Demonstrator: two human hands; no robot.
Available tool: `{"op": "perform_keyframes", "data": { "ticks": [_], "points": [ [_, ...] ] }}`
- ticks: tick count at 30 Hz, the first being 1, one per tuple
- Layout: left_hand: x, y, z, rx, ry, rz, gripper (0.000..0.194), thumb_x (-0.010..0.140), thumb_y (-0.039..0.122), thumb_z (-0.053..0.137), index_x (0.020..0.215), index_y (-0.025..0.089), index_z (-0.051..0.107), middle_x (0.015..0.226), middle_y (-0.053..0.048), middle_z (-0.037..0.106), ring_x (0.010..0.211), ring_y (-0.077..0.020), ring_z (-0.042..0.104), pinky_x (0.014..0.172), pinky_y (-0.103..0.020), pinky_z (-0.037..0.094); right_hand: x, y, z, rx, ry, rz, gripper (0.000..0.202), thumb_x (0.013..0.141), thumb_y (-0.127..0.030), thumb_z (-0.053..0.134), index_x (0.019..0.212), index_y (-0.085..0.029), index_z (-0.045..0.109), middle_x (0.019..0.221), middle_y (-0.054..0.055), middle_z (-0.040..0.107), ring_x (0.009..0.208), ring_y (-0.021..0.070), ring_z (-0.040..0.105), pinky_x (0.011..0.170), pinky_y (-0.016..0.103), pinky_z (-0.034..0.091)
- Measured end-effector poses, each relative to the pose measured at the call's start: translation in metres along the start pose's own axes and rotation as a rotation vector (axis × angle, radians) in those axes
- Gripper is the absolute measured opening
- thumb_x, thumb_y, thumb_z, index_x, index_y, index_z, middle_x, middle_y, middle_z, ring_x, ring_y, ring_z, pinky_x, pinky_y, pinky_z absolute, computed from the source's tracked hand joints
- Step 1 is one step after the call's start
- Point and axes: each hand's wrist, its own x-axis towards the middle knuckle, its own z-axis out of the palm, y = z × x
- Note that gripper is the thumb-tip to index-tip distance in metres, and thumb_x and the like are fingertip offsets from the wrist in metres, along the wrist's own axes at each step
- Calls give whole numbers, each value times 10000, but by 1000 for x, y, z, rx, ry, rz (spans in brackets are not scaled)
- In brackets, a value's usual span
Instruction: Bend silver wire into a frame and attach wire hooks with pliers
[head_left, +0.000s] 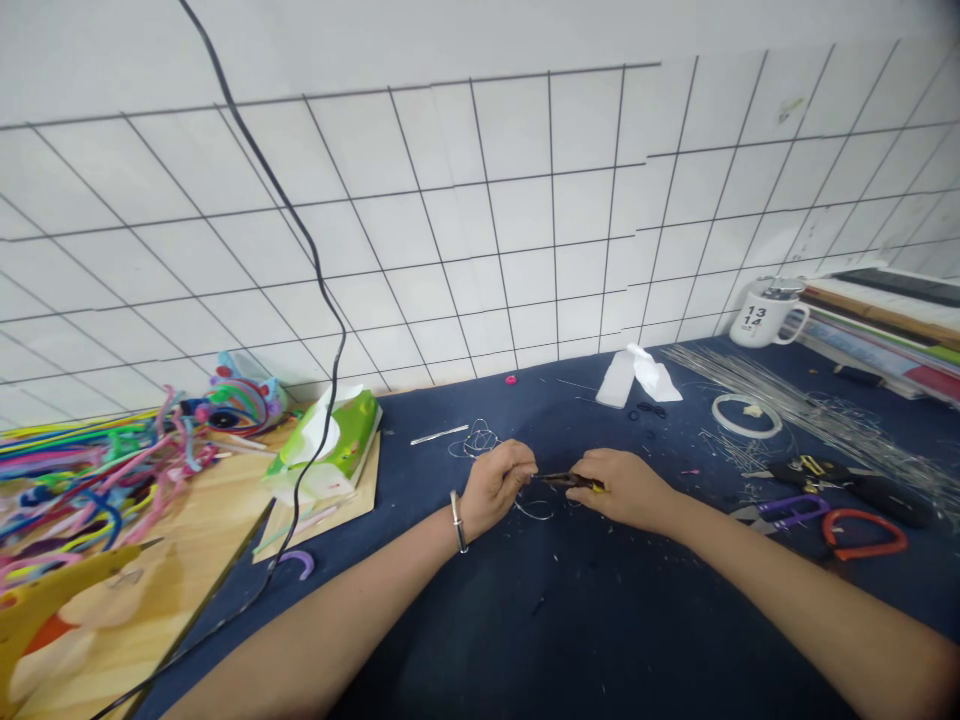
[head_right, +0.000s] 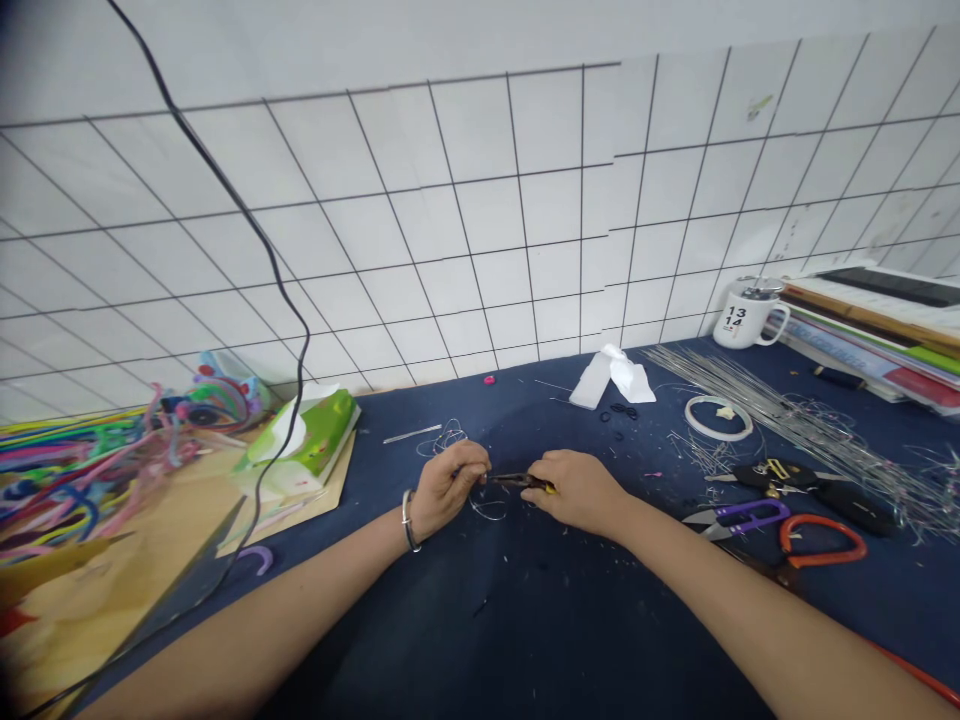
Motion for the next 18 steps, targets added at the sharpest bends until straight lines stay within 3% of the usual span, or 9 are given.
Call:
{"op": "perform_keyframes", "data": {
  "ticks": [11,15,18],
  "points": [
    [3,1,0,-28,40,-3,91,830,177,447,790,163,527,740,-40,536,724,-134,507,685,-280,417,1,-1,2,60,-28,19,234,803,-409,464,822,-211,586,770,-2,586,684,121,530,609,222,343],
    [5,5,1,-94,60,-132,110,817,216,483,759,152,551,746,-39,541,725,-132,518,700,-278,419,1,2,5,12,-23,31,244,806,-418,454,824,-215,587,763,0,585,691,123,531,622,227,341],
    [6,8,4,-290,18,-326,146,823,265,479,766,141,530,678,-15,533,598,-101,519,589,-236,426,0,2,5,-26,-7,36,245,810,-418,447,819,-214,583,755,-1,580,697,121,527,626,227,337]
  ]
}}
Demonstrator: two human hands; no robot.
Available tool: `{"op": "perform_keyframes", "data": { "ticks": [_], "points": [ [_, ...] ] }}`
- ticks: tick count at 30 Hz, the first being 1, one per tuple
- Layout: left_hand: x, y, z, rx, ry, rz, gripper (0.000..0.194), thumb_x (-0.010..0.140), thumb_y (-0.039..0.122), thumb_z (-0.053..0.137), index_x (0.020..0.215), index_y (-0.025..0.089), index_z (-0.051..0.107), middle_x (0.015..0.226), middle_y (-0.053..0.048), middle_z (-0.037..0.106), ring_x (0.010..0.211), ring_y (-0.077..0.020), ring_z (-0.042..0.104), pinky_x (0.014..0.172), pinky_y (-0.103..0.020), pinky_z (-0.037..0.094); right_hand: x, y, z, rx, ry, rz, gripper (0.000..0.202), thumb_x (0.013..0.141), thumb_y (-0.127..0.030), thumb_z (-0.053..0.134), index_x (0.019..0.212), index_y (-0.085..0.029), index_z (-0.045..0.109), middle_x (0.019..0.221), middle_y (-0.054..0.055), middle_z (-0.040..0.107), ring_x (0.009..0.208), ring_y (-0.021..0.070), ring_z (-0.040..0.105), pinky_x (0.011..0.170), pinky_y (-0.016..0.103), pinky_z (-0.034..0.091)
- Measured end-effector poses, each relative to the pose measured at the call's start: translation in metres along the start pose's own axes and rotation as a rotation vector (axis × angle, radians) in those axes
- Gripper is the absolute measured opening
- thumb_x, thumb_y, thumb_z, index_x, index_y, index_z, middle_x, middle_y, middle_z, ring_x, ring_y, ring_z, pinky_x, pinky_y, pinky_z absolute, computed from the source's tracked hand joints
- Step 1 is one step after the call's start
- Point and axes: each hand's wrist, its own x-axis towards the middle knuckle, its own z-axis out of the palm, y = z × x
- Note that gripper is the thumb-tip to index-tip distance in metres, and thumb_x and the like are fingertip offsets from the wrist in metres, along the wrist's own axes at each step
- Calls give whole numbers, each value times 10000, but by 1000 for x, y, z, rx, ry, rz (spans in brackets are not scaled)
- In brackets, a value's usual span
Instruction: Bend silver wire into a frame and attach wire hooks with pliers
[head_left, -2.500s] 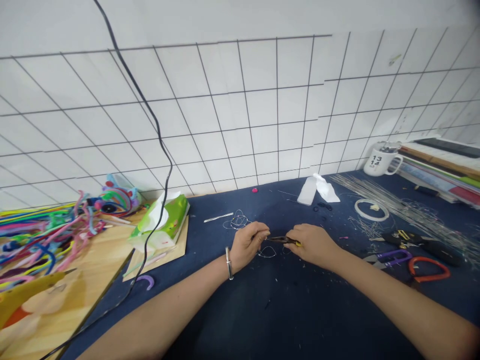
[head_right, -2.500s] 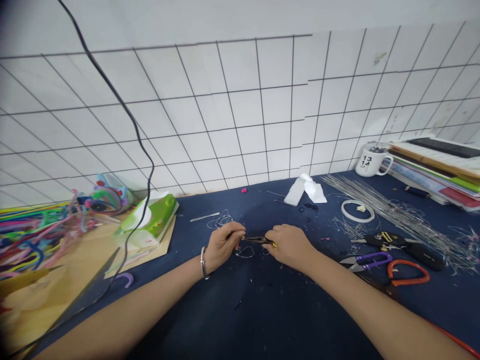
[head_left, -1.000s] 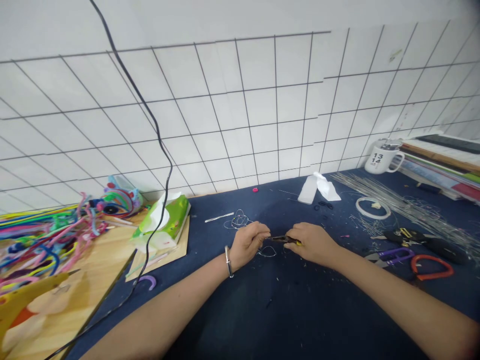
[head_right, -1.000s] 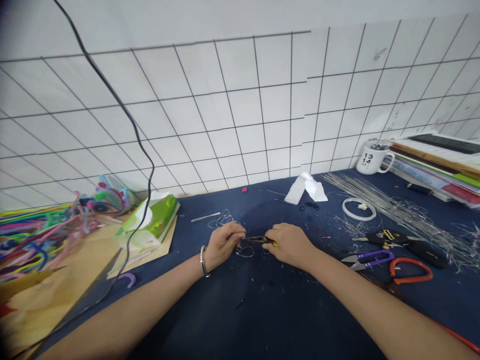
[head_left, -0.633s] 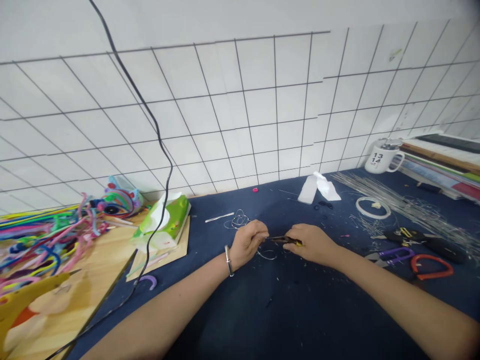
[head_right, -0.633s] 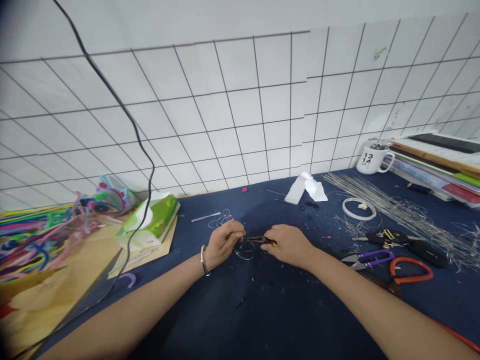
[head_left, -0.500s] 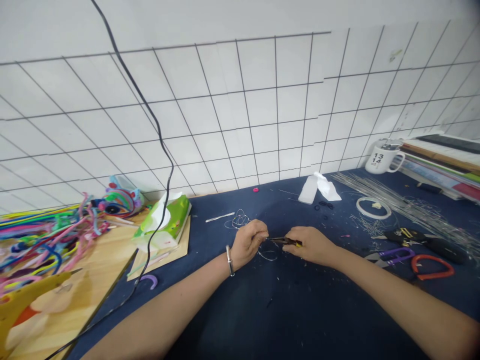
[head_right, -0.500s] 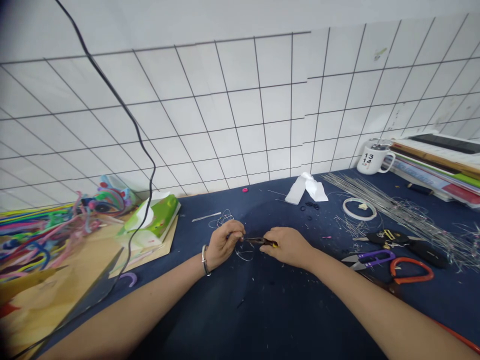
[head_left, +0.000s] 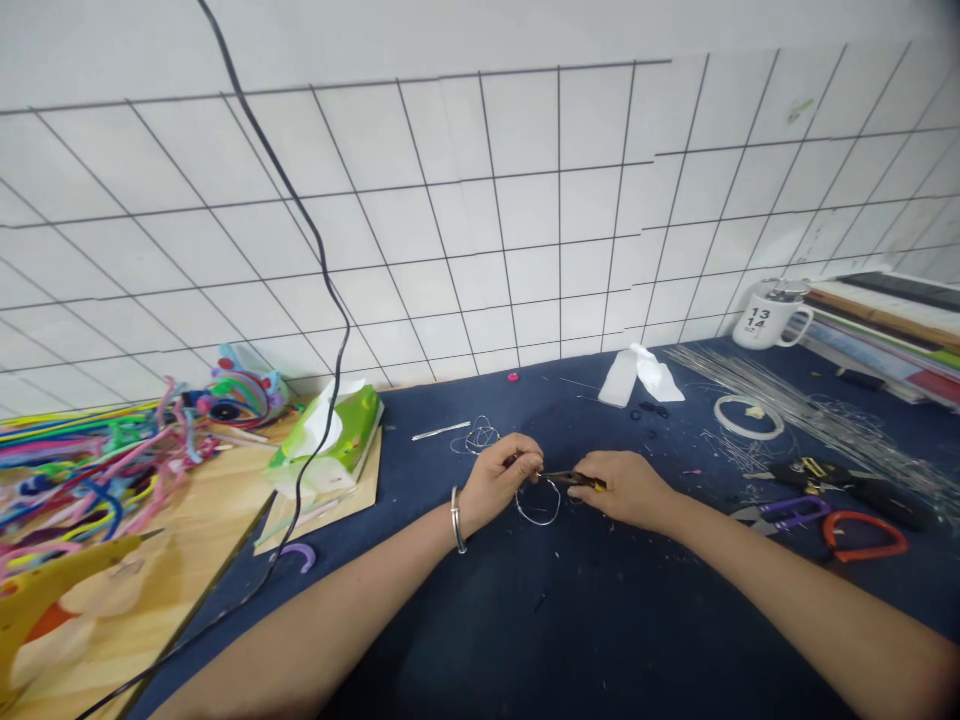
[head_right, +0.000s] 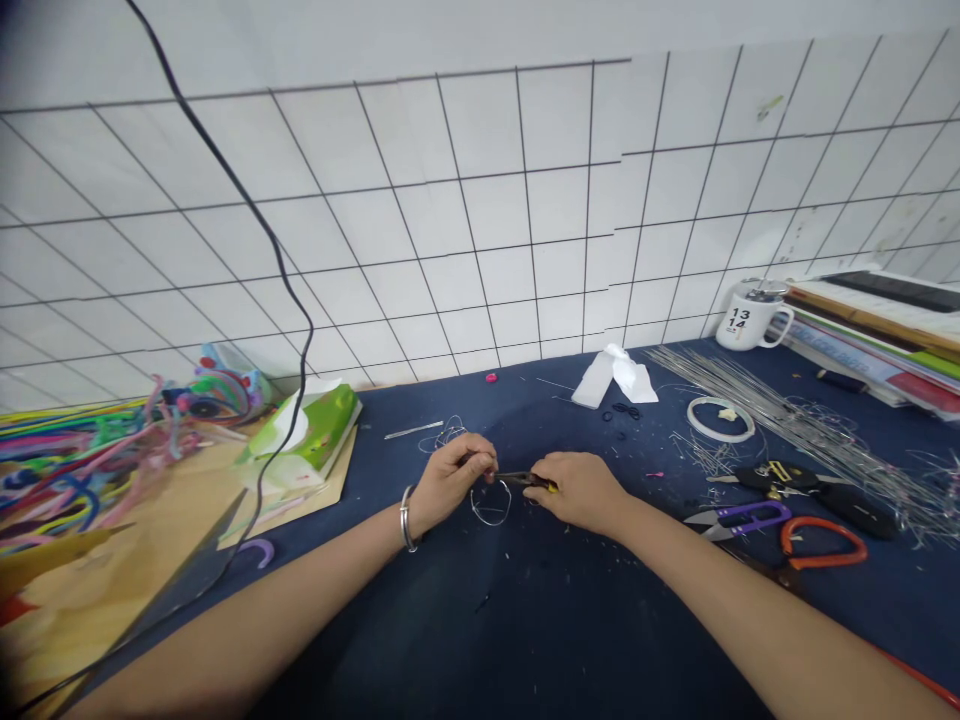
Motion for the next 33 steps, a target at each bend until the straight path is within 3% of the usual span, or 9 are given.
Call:
{"op": "perform_keyframes", "data": {
  "ticks": [6,15,21,33],
  "points": [
    [0,2,2,-268,-78,-187,194,816,316,491,785,125,496,625,7,536,461,-63,490,469,-189,390,-2,-3,0,-60,29,-45,235,822,-394,433,816,-209,579,737,6,564,701,121,507,615,227,324],
    [1,1,2,-406,-180,-284,234,797,343,517,757,113,507,604,11,514,434,-49,451,420,-172,364,-3,0,1,-234,116,-171,168,815,-289,431,778,-191,562,716,25,527,700,137,443,626,254,288],
    [0,3,2,-368,-219,-288,248,787,353,526,733,111,517,622,5,519,466,-56,468,453,-186,395,-3,3,0,-365,145,-245,156,786,-238,442,833,-186,581,718,39,505,707,155,403,634,280,267],
    [-7,3,7,29,23,-65,181,816,295,488,746,137,544,666,2,535,501,-61,488,489,-183,403,-3,4,2,-221,107,-136,174,820,-307,427,799,-188,552,734,27,538,724,137,466,638,245,303]
  ]
}}
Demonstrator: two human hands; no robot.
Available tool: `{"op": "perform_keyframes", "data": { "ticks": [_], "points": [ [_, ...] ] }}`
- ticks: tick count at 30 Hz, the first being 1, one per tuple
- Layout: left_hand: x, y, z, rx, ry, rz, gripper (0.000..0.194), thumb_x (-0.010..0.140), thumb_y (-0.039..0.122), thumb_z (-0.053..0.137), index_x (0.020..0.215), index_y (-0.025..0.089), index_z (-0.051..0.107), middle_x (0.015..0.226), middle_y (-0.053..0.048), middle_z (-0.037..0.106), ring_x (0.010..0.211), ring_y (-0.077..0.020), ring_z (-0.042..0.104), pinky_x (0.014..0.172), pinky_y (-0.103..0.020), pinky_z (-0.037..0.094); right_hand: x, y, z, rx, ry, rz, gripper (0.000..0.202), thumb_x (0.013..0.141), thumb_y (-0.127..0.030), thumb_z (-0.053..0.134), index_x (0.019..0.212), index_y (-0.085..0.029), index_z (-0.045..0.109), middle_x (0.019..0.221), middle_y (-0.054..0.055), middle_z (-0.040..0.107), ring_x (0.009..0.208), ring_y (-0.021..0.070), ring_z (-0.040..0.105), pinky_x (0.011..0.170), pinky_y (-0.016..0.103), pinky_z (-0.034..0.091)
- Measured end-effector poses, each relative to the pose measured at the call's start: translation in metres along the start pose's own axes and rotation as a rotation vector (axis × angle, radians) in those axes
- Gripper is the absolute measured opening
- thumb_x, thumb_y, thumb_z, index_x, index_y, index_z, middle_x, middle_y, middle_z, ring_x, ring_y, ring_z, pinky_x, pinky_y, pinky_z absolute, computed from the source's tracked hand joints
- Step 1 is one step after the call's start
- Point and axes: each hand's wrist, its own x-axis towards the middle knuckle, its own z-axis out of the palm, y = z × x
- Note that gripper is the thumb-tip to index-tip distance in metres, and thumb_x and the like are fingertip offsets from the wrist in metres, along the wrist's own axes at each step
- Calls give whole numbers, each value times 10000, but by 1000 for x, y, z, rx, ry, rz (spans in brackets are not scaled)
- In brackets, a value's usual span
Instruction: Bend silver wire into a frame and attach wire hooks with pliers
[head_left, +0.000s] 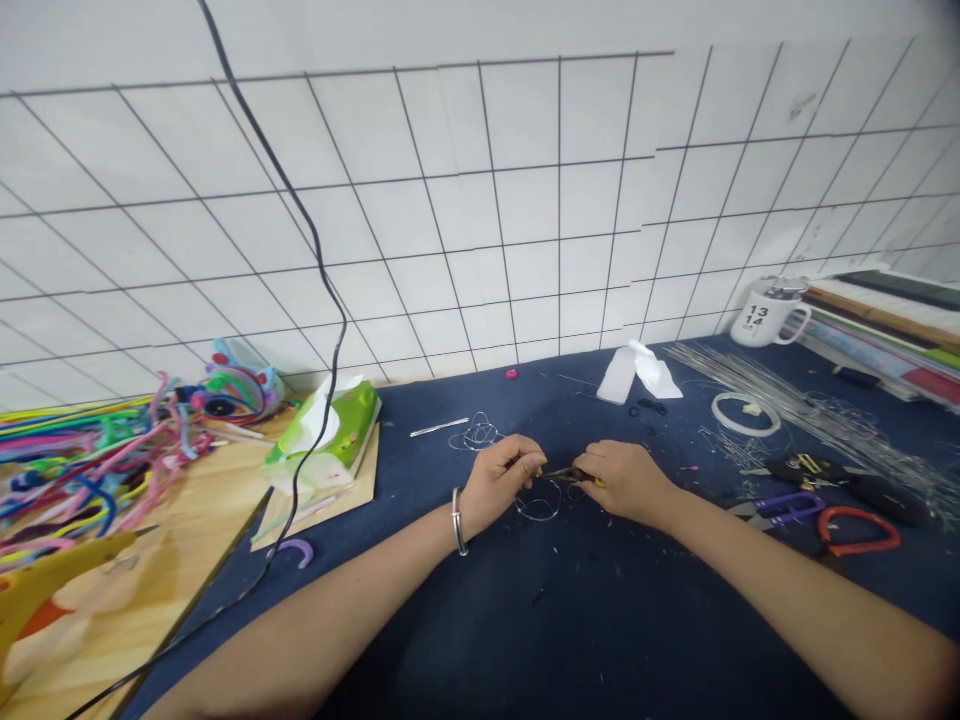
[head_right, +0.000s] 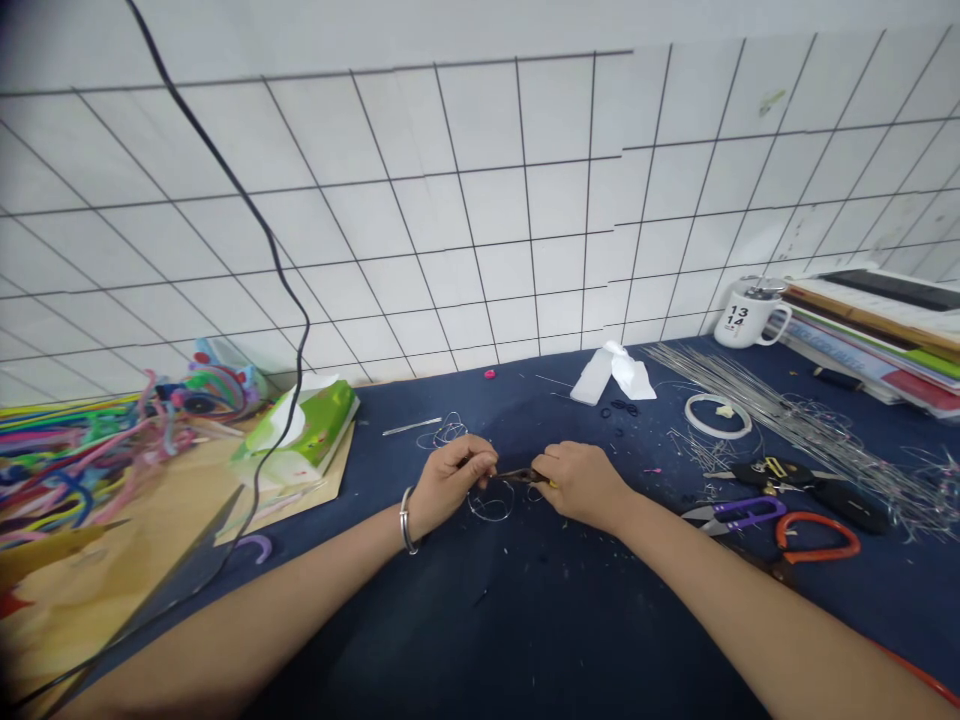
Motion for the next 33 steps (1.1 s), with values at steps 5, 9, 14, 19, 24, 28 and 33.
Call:
{"op": "perform_keyframes", "data": {
  "ticks": [5,9,14,19,24,28,33],
  "points": [
    [-1,3,-3,161,43,124,154,815,268,489,748,151,564,654,-4,541,510,-74,482,518,-199,409,0,-1,2,47,-24,56,200,822,-344,436,835,-197,571,744,26,561,734,136,495,646,240,321],
    [-2,2,-5,253,73,201,136,815,249,487,766,157,575,660,-14,555,574,-96,506,565,-210,417,1,0,5,91,-35,97,243,828,-385,424,860,-199,577,759,24,573,741,132,516,652,235,335],
    [0,0,-6,271,55,188,140,823,251,472,786,161,572,693,-19,572,588,-97,522,569,-210,417,2,-1,5,95,-52,119,260,828,-408,421,837,-202,580,759,18,579,722,128,524,633,232,333],
    [6,-5,-6,148,-24,45,155,826,285,469,802,151,544,644,6,542,528,-77,513,528,-201,409,2,-1,6,70,-55,157,272,830,-415,416,814,-204,585,754,20,582,720,132,523,616,233,323],
    [10,-9,-5,-85,-122,-49,192,751,268,578,875,146,497,713,5,542,579,-79,529,551,-210,442,2,3,10,76,-57,201,278,821,-430,422,798,-205,584,742,15,579,700,130,518,592,229,310],
    [12,-12,-4,-166,-143,-76,215,734,241,595,892,148,483,744,3,542,590,-74,533,560,-215,453,2,5,11,108,-70,222,275,820,-433,422,800,-209,581,739,6,574,681,121,516,585,223,308],
    [13,-15,-5,-171,-121,-77,232,740,231,589,926,144,480,726,3,542,595,-81,540,569,-226,457,3,5,12,145,-87,244,282,817,-440,421,788,-209,581,744,0,576,668,119,519,576,221,305]
  ]
}}
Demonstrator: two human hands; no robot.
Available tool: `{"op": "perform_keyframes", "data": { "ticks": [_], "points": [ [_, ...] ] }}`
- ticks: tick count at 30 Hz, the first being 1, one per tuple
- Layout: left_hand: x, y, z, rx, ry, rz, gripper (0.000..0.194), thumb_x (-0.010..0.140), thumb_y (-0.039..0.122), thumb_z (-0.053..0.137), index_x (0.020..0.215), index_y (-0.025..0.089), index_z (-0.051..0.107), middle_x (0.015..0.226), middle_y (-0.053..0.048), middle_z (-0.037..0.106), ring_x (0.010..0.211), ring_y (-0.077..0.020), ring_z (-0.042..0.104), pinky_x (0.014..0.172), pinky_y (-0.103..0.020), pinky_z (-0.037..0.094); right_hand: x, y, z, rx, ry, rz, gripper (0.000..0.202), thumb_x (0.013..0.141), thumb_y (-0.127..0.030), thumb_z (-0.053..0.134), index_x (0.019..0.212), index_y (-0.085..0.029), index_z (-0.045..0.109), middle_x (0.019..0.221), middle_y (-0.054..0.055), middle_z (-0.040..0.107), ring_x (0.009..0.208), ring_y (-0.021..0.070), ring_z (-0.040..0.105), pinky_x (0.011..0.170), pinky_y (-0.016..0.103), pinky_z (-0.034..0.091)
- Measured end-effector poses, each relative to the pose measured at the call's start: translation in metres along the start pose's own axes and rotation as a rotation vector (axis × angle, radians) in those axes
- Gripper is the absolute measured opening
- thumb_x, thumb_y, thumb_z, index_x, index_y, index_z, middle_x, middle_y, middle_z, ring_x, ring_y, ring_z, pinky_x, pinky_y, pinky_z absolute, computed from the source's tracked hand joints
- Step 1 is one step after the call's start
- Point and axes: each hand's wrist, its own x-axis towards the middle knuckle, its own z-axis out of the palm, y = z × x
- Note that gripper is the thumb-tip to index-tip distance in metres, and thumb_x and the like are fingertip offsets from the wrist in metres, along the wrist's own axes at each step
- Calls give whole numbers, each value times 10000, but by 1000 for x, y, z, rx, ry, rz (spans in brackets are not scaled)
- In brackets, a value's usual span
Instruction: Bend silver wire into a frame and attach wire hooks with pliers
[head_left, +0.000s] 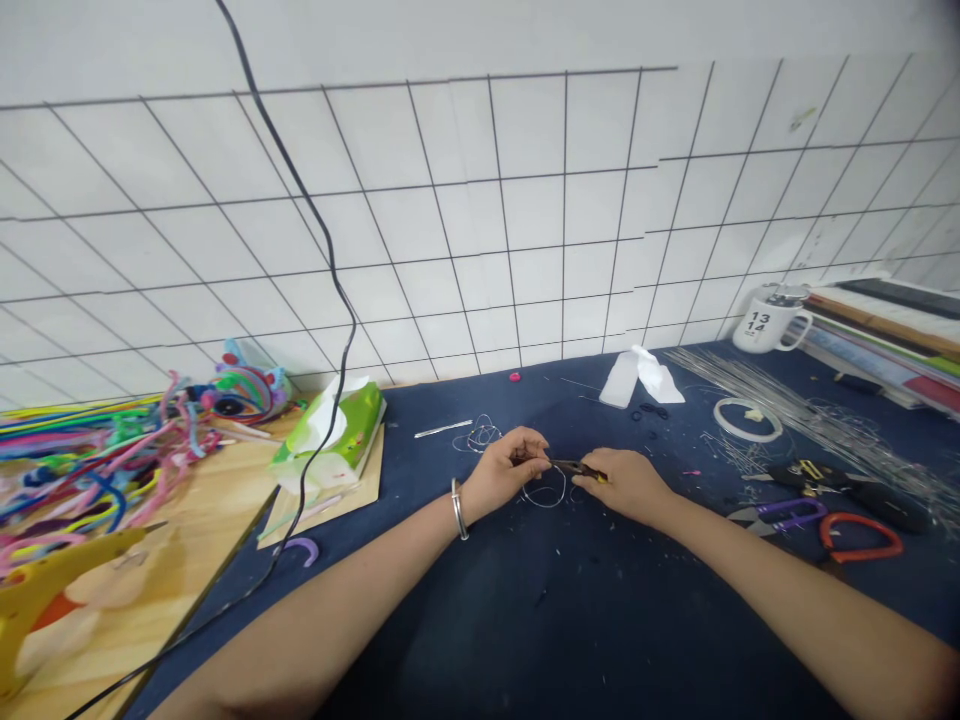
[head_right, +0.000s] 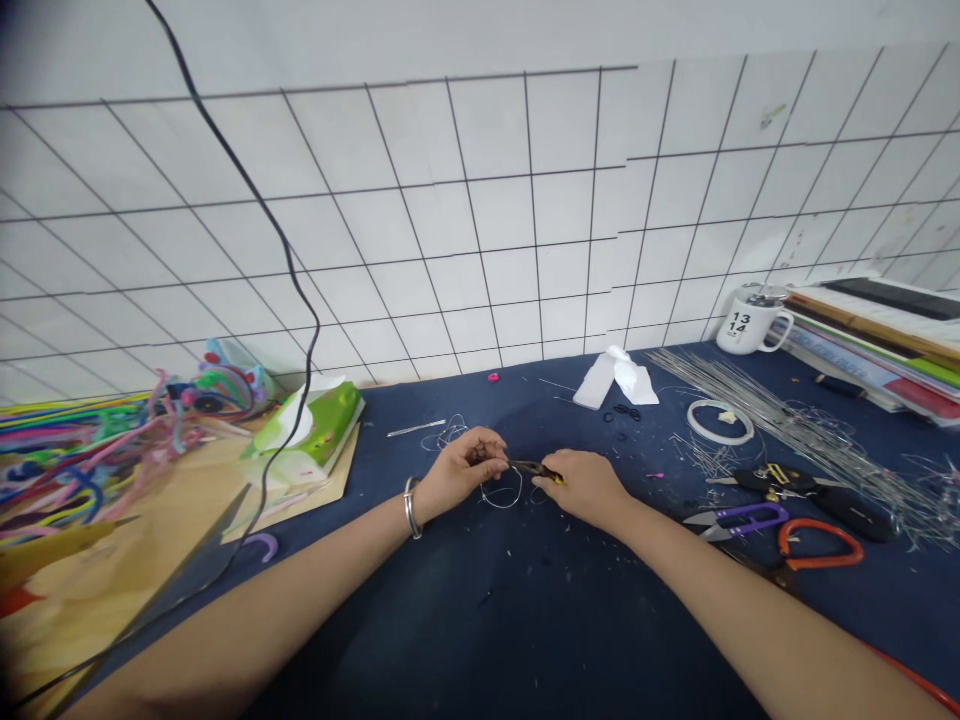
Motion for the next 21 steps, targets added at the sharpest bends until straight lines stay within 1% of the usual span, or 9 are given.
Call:
{"op": "perform_keyframes", "data": {
  "ticks": [8,15,21],
  "points": [
    [0,3,-1,12,-23,-9,236,749,222,578,945,146,472,715,12,524,562,-66,523,538,-204,432,-1,-2,-1,-14,11,41,287,814,-448,418,774,-217,583,737,-7,573,671,118,521,562,217,286],
    [3,-2,-6,23,-92,-27,288,749,236,575,994,156,448,727,7,545,553,-66,515,530,-202,433,-2,-6,-3,-47,-22,101,297,810,-458,419,778,-220,594,739,0,577,681,122,523,569,216,284],
    [3,-4,-9,66,-131,-42,305,744,237,579,1010,159,452,706,8,548,552,-65,503,532,-198,424,-3,-6,-1,-63,-4,103,278,804,-457,427,797,-240,601,754,-3,585,698,131,530,564,220,278]
  ]
}}
